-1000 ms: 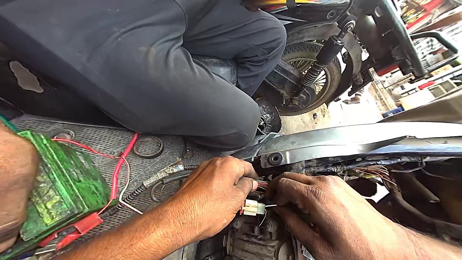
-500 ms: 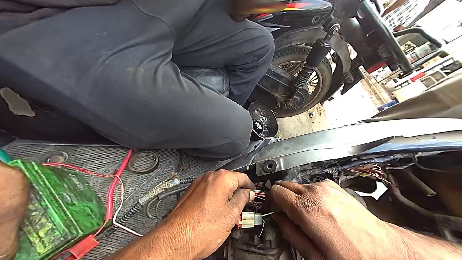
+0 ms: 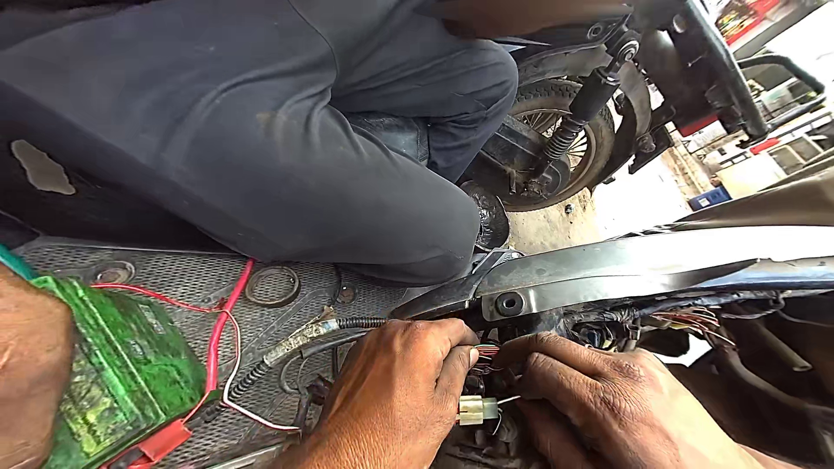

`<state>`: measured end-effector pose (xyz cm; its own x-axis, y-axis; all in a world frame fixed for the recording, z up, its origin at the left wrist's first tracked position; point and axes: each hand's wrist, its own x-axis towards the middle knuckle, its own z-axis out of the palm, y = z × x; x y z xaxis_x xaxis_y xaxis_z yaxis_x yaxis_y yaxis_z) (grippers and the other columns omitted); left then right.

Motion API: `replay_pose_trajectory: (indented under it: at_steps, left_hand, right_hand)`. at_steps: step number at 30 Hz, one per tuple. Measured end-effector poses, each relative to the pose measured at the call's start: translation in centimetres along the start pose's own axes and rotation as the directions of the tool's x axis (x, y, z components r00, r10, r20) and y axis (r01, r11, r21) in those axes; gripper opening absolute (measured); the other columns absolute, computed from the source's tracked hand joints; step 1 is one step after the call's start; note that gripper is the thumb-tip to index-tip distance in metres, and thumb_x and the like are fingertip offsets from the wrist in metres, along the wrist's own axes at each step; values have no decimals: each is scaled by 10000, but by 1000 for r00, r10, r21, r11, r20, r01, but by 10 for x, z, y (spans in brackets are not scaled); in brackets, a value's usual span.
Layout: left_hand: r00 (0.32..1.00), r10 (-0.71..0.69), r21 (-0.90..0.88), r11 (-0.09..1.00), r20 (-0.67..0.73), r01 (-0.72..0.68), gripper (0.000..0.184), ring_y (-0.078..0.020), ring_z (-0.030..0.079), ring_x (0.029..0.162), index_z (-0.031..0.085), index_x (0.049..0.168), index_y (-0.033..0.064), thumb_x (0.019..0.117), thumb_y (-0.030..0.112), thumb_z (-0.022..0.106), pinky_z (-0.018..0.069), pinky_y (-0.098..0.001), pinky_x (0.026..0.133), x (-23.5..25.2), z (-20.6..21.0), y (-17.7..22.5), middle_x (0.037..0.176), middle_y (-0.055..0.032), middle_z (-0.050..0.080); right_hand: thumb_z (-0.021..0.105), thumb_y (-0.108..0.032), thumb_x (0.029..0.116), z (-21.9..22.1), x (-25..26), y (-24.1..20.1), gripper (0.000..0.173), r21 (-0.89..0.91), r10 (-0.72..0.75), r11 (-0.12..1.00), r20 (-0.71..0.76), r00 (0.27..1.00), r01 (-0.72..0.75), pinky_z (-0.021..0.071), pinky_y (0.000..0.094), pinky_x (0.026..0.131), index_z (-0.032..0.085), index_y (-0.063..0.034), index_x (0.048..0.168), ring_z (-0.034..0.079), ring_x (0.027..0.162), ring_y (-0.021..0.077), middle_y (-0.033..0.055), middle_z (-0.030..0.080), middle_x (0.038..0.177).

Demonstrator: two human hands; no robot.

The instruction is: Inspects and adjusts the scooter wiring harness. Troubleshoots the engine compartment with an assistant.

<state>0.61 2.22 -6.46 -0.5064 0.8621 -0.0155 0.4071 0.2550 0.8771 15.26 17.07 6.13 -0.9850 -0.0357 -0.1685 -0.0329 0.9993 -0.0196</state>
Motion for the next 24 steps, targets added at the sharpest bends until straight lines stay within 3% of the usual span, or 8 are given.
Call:
replay_pose_trajectory:
  at_steps: [8,11,13,18,21,24]
  left_hand:
    - [1000,21,33,999,-12,-21,265,12,553,592,741,957,413,999,526,505,461,-304,536,-2,1,0,665,195,589]
    - [999,29,-28,999,17,-29,185,-7,447,493,708,945,395,971,527,581,391,-279,462,1,-6,-1,590,173,486]
    - [996,83,-50,995,38,-81,142,-5,397,459,674,965,380,944,514,632,358,-252,441,4,-13,-1,566,180,448]
    - [941,205,107,965,269,-241,219,44,553,564,729,921,410,940,585,598,474,-258,501,13,-29,0,667,218,602]
    - [921,307,271,890,239,-367,219,3,533,544,695,846,366,921,545,594,437,-291,466,12,-23,8,626,179,540]
    - [923,353,360,850,154,-385,242,-17,531,529,666,812,333,929,514,555,418,-289,448,10,-15,7,600,158,510]
  right_hand:
    - [527,-295,1001,5,-1,3,149,69,46,997,6,999,-46,427,271,469,635,-213,940,608,681,46,-65,673,998]
    - [551,-271,1006,11,-6,0,142,155,98,984,-70,993,-86,503,237,553,663,-199,957,654,796,24,-61,698,1119]
    - [560,-261,1011,14,-7,-3,141,166,116,981,-105,988,-98,508,228,557,663,-189,947,651,797,20,-50,687,1179]
    - [570,-274,1001,9,-5,-7,144,89,100,992,-103,990,-91,476,236,511,656,-197,914,635,738,32,-44,664,1259]
    - [571,-259,995,9,-5,-6,146,89,93,993,-113,989,-83,472,230,504,660,-202,894,628,723,24,-52,666,1242]
    - [580,-247,989,9,-4,-5,143,95,80,993,-132,988,-68,484,223,523,679,-199,897,627,744,22,-51,667,1204]
